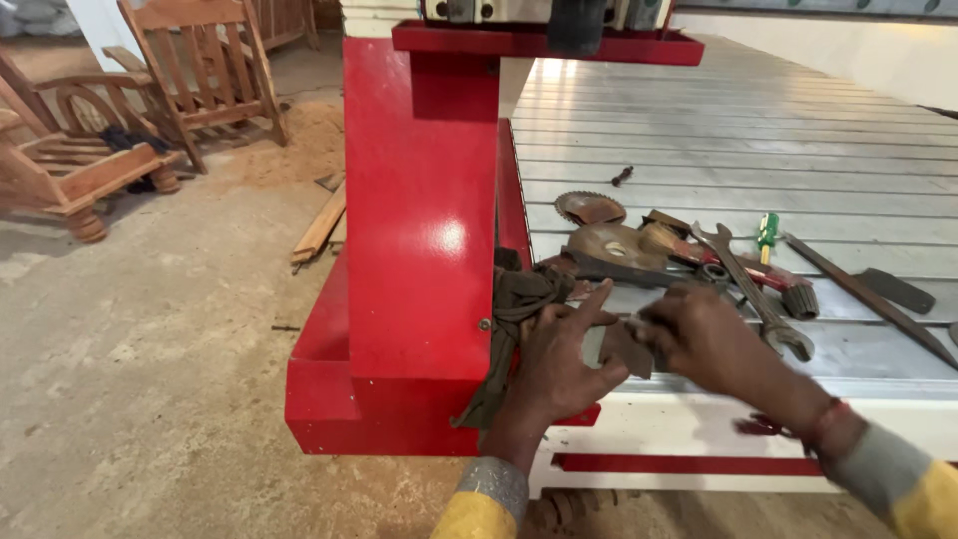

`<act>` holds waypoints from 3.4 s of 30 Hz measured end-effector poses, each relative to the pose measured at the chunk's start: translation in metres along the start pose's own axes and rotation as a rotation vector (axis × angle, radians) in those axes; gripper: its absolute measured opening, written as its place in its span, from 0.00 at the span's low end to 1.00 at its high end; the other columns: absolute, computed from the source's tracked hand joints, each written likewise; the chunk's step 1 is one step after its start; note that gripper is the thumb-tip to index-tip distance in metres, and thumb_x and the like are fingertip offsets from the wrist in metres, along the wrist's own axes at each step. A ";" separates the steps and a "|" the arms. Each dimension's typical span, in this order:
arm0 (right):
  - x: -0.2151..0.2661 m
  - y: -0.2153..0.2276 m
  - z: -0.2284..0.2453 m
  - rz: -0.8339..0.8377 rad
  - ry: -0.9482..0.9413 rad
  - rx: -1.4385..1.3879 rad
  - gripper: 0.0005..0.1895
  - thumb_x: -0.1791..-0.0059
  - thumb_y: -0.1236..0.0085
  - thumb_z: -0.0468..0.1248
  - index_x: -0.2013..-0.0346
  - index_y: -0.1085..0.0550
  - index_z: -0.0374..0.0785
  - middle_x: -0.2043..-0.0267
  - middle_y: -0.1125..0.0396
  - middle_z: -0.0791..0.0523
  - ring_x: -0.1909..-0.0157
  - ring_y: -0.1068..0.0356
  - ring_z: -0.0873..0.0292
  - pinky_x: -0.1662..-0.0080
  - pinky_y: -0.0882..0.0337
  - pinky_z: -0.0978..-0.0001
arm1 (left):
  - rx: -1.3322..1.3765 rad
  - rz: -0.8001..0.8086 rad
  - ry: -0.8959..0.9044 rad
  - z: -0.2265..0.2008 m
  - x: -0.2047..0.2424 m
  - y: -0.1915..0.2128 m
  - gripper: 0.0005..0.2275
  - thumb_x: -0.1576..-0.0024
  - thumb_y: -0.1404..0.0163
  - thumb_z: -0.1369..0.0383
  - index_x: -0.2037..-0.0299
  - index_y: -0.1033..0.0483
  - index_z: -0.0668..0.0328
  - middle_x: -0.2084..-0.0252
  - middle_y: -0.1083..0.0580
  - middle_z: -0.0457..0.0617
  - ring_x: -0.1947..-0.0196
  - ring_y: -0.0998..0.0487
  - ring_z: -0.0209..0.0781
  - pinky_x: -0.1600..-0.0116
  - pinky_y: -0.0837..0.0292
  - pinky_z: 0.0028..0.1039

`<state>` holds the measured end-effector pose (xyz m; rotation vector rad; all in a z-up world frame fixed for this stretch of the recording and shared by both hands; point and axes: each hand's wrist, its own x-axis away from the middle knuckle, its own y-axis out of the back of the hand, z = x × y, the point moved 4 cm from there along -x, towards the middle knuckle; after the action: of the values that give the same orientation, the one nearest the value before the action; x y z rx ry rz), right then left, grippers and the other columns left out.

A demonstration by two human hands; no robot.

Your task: The person works on a large red machine, using hands and a wrench to loosen and remove parts near a spindle.

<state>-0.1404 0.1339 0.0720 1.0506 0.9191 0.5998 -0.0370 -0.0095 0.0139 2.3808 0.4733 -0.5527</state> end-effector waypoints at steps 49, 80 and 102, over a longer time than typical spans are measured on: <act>0.009 0.001 0.004 -0.010 -0.006 -0.058 0.12 0.54 0.40 0.40 0.61 0.18 0.37 0.68 0.27 0.48 0.67 0.25 0.45 0.62 0.26 0.52 | -0.014 0.028 0.067 -0.010 -0.003 0.001 0.42 0.57 0.43 0.62 0.25 0.41 0.47 0.41 0.22 0.41 0.40 0.32 0.49 0.30 0.46 0.41; 0.014 0.000 0.012 0.063 -0.080 0.013 0.13 0.55 0.38 0.40 0.58 0.18 0.40 0.66 0.28 0.49 0.63 0.25 0.45 0.57 0.26 0.53 | 0.019 0.043 0.049 -0.003 -0.003 0.003 0.44 0.57 0.43 0.61 0.24 0.44 0.49 0.40 0.23 0.44 0.35 0.36 0.54 0.29 0.49 0.43; -0.003 -0.001 -0.006 -0.025 -0.093 -0.048 0.13 0.55 0.39 0.42 0.60 0.19 0.38 0.63 0.26 0.48 0.59 0.24 0.43 0.54 0.25 0.53 | -0.023 0.072 0.077 -0.014 -0.006 0.006 0.43 0.58 0.46 0.63 0.24 0.43 0.50 0.40 0.22 0.41 0.38 0.34 0.48 0.29 0.49 0.42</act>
<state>-0.1469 0.1335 0.0707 1.0141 0.8313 0.5453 -0.0358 -0.0052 0.0299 2.3934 0.4231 -0.4227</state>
